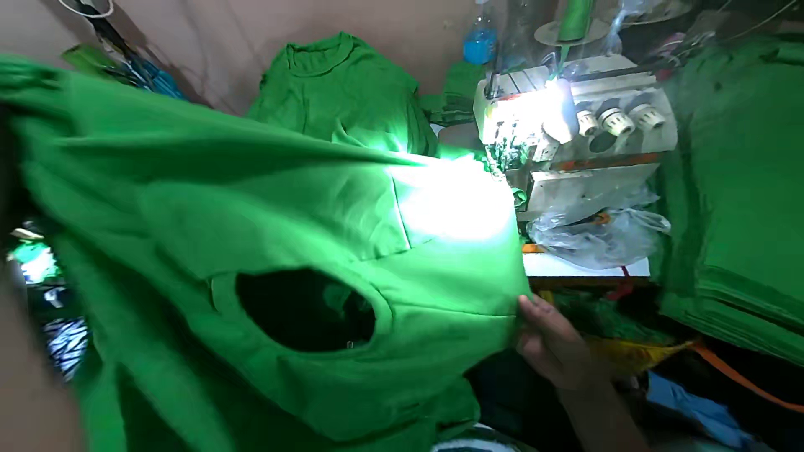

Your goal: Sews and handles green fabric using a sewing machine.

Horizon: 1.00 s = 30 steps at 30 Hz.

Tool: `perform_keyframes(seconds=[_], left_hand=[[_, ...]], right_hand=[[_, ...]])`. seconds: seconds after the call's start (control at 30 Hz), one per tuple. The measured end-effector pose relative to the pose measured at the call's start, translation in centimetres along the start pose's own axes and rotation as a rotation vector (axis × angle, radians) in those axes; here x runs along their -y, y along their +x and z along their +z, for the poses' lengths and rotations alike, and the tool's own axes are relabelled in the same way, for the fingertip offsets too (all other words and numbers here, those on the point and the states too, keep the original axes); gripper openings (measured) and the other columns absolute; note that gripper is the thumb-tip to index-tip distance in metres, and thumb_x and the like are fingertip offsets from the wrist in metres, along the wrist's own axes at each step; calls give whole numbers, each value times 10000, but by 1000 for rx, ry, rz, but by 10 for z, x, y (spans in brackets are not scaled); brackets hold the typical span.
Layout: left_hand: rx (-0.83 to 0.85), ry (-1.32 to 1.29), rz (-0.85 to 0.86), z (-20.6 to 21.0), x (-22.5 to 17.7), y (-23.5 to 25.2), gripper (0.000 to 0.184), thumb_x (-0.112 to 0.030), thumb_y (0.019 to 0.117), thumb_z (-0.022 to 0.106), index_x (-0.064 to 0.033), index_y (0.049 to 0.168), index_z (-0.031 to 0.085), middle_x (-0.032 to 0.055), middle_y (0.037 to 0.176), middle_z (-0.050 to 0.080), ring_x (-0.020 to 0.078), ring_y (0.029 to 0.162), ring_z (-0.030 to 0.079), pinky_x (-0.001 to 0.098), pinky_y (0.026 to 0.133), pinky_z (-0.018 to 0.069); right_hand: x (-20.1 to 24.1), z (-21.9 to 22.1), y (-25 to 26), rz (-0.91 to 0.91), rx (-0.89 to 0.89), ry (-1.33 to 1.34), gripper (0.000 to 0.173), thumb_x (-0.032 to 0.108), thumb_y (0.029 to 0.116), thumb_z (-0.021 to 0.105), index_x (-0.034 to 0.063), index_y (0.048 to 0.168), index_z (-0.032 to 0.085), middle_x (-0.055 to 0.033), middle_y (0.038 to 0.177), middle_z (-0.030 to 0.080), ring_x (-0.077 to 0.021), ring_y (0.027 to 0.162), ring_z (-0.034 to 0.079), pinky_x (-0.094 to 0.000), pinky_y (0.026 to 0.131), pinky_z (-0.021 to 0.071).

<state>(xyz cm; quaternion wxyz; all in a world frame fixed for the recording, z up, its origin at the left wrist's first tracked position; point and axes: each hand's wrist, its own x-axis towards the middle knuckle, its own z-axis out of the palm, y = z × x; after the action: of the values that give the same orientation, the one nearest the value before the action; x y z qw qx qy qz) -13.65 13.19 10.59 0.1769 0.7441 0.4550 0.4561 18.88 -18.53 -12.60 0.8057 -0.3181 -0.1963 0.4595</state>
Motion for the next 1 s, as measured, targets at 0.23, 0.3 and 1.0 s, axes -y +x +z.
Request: perform_keyframes(seconds=[0.23,0.3,1.0], left_hand=[[396,474,638,148,-57,35,442,-189,945,673,113,1259,599,403,1327,519,592,1283,468,718,1046,376],[738,357,822,192,-61,-14,321,-229,860,780,-7,1081,709,215,1130,677,399,1116,634,574,947,514],[916,-24,855,162,-150,-139,231,-150,1042,488,-1,1003,660,81,607,584,195,470,557,322,412,415]], right_hand=[[-39,4,-2,-34,-221,-271,288,156,1044,475,137,977,755,31,946,761,-68,882,716,-270,837,601],[-38,5,-7,-41,-227,-277,274,167,1040,490,137,970,753,20,933,761,-78,864,722,-279,814,612],[-3,8,-46,-153,-441,-513,274,29,991,557,237,1002,735,164,910,754,41,799,699,-188,740,599]])
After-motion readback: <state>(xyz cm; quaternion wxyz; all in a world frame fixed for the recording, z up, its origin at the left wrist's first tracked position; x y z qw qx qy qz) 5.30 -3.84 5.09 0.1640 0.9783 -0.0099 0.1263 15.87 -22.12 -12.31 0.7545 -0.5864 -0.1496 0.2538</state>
